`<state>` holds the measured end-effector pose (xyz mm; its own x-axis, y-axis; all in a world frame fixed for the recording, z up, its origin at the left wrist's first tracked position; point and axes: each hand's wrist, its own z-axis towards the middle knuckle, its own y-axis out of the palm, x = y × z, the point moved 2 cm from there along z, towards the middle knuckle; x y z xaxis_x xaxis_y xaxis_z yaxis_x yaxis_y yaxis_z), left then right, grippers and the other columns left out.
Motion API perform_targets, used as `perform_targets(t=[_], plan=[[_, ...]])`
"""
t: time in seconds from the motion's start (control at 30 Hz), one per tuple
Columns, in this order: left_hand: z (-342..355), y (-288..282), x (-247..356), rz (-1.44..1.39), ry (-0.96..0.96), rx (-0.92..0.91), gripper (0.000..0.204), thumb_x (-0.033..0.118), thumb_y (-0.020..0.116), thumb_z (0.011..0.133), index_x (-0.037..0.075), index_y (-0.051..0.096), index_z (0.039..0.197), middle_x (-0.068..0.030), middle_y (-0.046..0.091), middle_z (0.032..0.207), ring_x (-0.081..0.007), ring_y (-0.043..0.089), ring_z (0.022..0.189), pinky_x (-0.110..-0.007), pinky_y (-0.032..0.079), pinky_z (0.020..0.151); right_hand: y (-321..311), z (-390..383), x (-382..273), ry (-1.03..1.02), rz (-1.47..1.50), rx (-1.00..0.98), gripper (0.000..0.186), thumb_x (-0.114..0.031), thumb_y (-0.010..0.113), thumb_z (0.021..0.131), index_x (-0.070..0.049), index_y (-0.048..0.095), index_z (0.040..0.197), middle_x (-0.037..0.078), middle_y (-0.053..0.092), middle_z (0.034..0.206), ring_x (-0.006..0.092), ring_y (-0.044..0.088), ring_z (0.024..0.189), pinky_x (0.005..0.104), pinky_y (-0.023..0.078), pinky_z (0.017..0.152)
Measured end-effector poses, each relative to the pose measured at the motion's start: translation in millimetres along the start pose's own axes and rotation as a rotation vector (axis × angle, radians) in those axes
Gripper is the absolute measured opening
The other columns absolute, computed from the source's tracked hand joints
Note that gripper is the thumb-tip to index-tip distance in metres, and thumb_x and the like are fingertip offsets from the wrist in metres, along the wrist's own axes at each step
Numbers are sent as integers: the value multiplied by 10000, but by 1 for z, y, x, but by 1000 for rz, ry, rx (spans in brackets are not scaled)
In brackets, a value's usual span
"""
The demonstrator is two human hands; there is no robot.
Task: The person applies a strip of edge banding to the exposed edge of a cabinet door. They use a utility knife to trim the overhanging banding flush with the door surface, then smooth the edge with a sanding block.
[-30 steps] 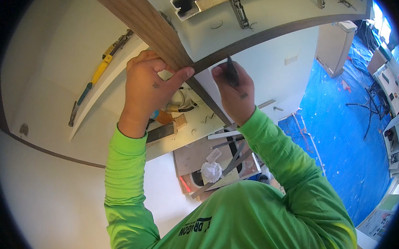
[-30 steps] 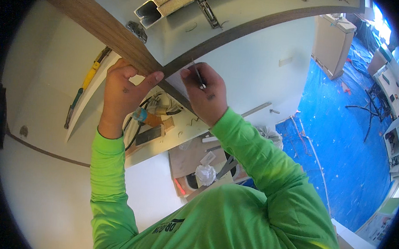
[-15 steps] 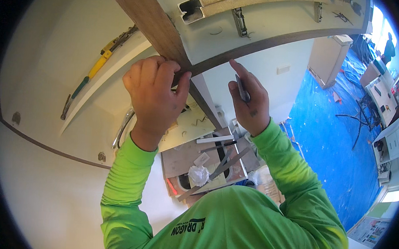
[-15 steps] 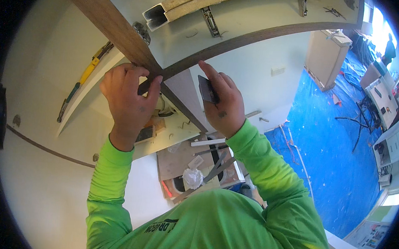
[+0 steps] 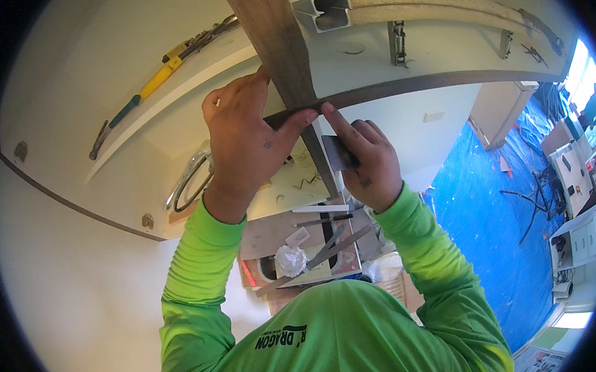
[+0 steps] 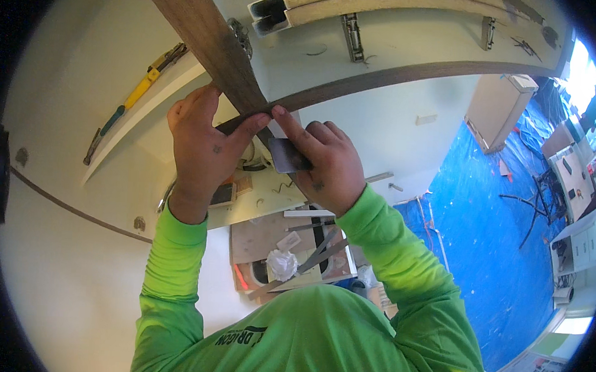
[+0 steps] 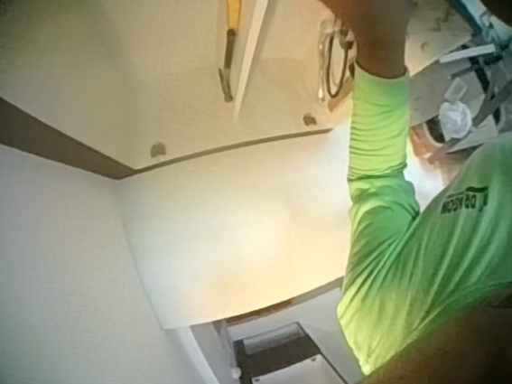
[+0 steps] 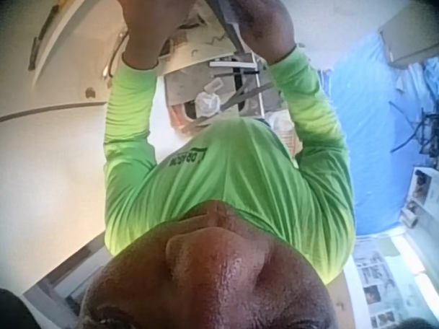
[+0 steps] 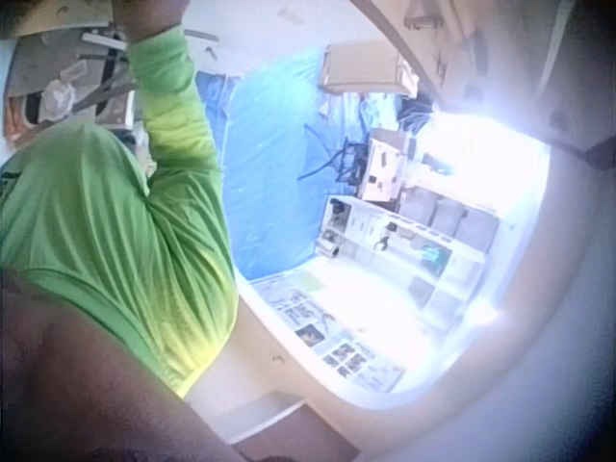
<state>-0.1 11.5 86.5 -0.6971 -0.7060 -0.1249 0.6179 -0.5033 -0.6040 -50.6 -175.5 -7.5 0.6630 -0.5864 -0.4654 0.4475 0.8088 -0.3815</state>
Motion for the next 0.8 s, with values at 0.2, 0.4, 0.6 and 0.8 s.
perform_targets(t=[0.2, 0.4, 0.6, 0.8], plan=[[8, -2, 3, -110, -130, -107, 527, 375, 900, 781, 75, 699, 1165, -105, 763, 1062, -314, 685, 1025, -451, 414, 1020, 4, -4, -2, 4, -176, -39, 1023, -23, 730, 628, -156, 461, 1606, 74, 569, 826, 320, 572, 796, 428, 510, 782], [5, 5, -2, -104, -104, -65, 862, 430, 889, 742, -38, 577, 1395, -150, 751, 1082, -315, 687, 1023, -468, 357, 1065, 12, -7, -2, -37, -155, -14, 1095, -23, 693, 590, -130, 393, 1637, 82, 548, 825, 321, 577, 808, 438, 501, 790], [-2, 0, 9, -21, -69, 225, 691, 395, 891, 764, 93, 657, 1340, -139, 652, 1346, -318, 557, 1279, -497, 301, 1117, -8, -20, -6, 167, 175, 96, 736, 78, 684, 745, -49, 585, 1463, 119, 584, 868, 307, 608, 779, 368, 525, 776], [6, 3, 38, 219, 250, 99, 240, 266, 838, 826, 192, 781, 1047, -16, 506, 1589, -339, 266, 1564, -597, 90, 1251, 10, -33, 16, 548, 654, 468, 67, -70, 674, 1031, -4, 667, 1027, -26, 633, 864, 49, 542, 794, 233, 468, 716]])
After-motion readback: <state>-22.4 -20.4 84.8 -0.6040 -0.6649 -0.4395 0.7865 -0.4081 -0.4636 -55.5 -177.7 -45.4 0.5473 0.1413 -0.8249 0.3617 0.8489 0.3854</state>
